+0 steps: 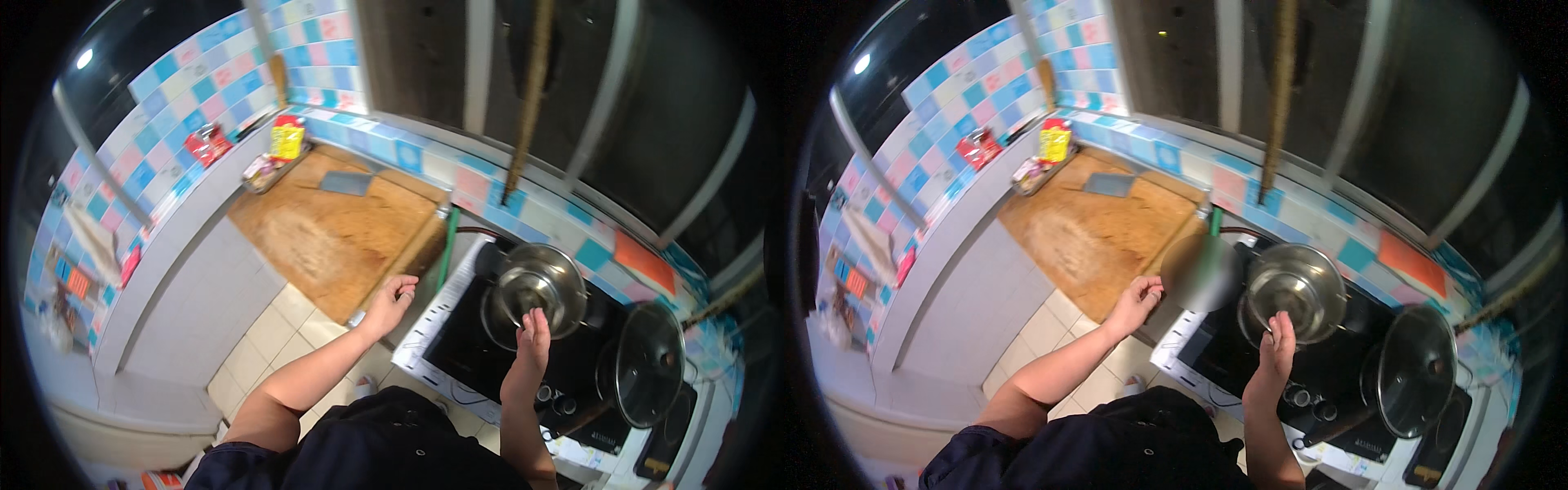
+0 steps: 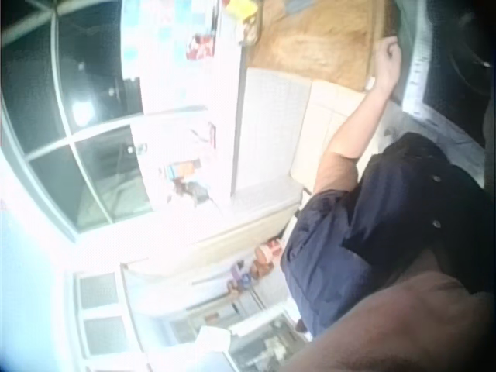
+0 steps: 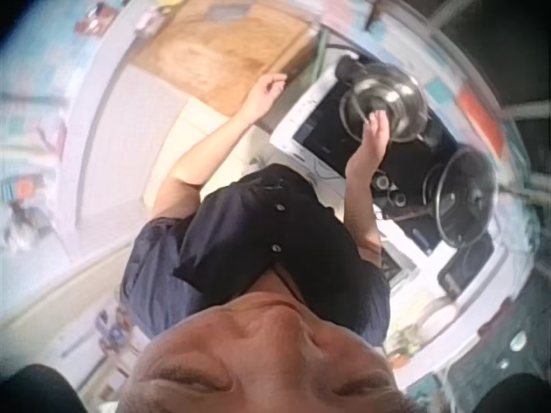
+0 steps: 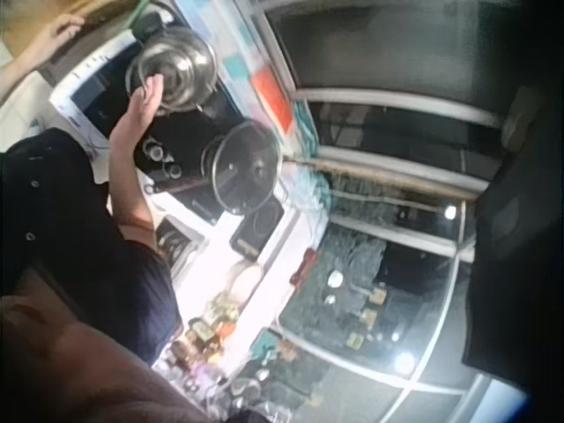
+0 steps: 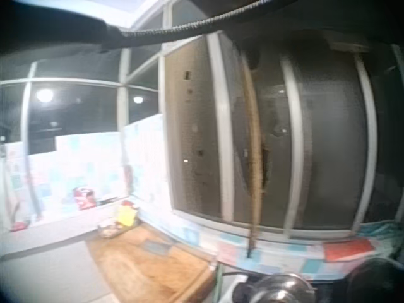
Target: The person places a tray of dumplings on the counter, fills a pot with water at the sink, and places it on the stove. They then open a cabinet to access a gas cylinder, turn on the stove burner, and cover the pot with a lid. The person dries their hands with a cloth and walks out of the kitchen.
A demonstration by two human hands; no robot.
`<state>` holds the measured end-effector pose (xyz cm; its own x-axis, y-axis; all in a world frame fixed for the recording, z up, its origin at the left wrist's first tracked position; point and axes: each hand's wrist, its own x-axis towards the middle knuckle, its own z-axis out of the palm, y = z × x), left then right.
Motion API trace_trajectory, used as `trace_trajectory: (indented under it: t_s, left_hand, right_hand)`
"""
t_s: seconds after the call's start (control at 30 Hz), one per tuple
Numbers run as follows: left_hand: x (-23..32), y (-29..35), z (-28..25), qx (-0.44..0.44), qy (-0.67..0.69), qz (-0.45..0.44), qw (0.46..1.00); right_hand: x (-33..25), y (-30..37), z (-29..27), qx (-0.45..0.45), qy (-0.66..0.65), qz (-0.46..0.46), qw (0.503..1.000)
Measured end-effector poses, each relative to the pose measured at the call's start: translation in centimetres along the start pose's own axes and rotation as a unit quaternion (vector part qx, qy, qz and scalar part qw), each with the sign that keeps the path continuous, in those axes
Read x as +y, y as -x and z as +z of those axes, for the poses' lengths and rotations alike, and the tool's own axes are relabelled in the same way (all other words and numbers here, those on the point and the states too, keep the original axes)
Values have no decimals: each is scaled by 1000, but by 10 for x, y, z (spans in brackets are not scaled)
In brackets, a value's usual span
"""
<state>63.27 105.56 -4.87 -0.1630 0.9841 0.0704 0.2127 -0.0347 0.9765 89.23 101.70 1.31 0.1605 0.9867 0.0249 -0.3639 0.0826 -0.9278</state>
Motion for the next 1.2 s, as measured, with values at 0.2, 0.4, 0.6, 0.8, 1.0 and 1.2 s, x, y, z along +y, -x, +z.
trace_trajectory:
  t_s: [0.2,0.4,0.6,0.8,1.0,1.2]
  left_hand:
    - [-44,66,-135,92,127,-178,971]
    - [-102,148,-286,184,140,-201,952]
    - [-130,219,-449,168,51,-232,957]
    - [-163,213,-540,134,18,-229,964]
    - [-217,163,-573,59,-22,-232,971]
    - [-222,123,-631,-14,-159,-236,958]
  right_hand:
    - [59,41,97,-167,6,80,983]
    - [179,115,243,-406,157,49,899]
    - [274,188,406,-450,344,-86,820]
    - [365,176,502,-422,480,-189,745]
    - [442,132,565,-370,612,-193,672]
    - [502,98,595,-319,693,-144,630]
